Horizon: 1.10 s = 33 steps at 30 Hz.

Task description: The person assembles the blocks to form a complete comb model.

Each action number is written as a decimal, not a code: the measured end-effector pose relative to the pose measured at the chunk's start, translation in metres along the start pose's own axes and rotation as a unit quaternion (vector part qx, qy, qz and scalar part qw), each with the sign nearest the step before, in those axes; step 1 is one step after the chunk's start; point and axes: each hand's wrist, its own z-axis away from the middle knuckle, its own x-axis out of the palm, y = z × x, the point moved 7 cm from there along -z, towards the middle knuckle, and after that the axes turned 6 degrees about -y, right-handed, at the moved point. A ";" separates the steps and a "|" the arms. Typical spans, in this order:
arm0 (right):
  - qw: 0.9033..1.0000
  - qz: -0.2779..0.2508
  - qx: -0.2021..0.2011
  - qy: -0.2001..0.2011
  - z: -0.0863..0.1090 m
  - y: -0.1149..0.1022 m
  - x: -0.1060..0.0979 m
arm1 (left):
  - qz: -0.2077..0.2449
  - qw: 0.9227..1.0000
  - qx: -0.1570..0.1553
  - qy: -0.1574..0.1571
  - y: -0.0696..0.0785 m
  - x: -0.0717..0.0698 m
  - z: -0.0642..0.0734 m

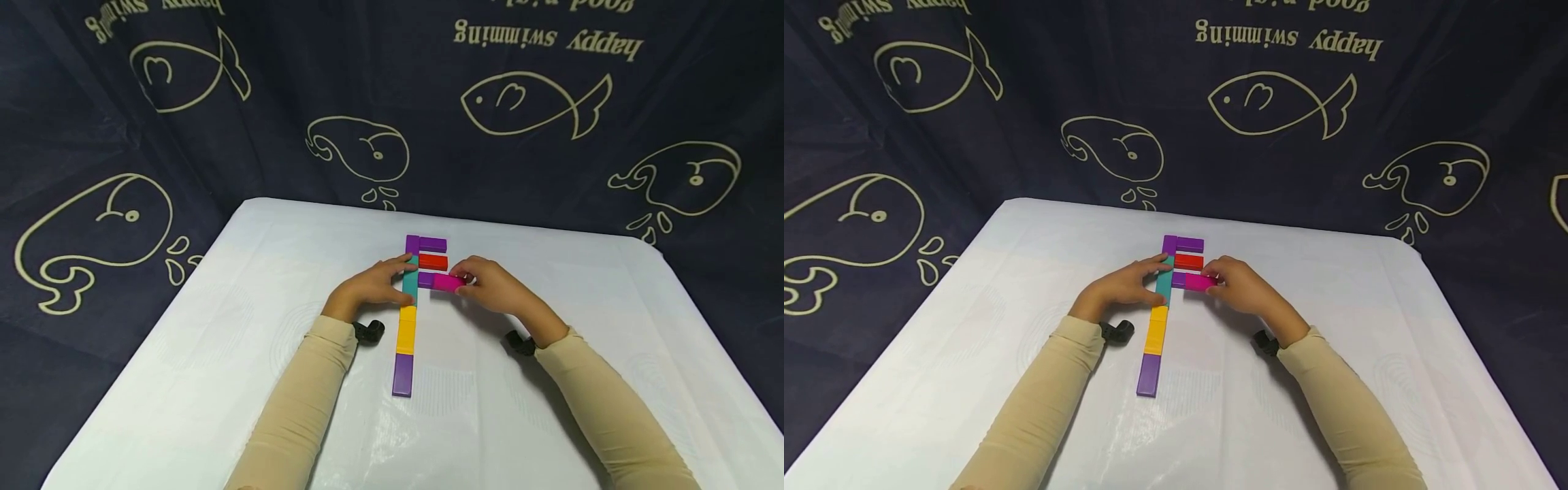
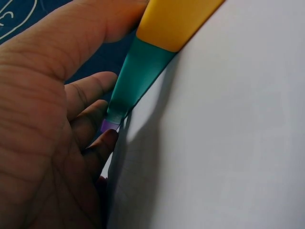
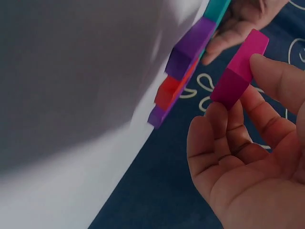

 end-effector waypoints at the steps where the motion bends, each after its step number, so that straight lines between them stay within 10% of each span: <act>1: 1.000 0.000 -0.004 -0.002 -0.001 -0.002 0.002 | 0.001 1.000 0.000 0.000 0.000 0.000 0.000; 33: 0.994 0.086 -0.026 -0.058 -0.014 -0.020 0.041 | -0.001 1.000 0.008 0.005 -0.001 -0.001 -0.001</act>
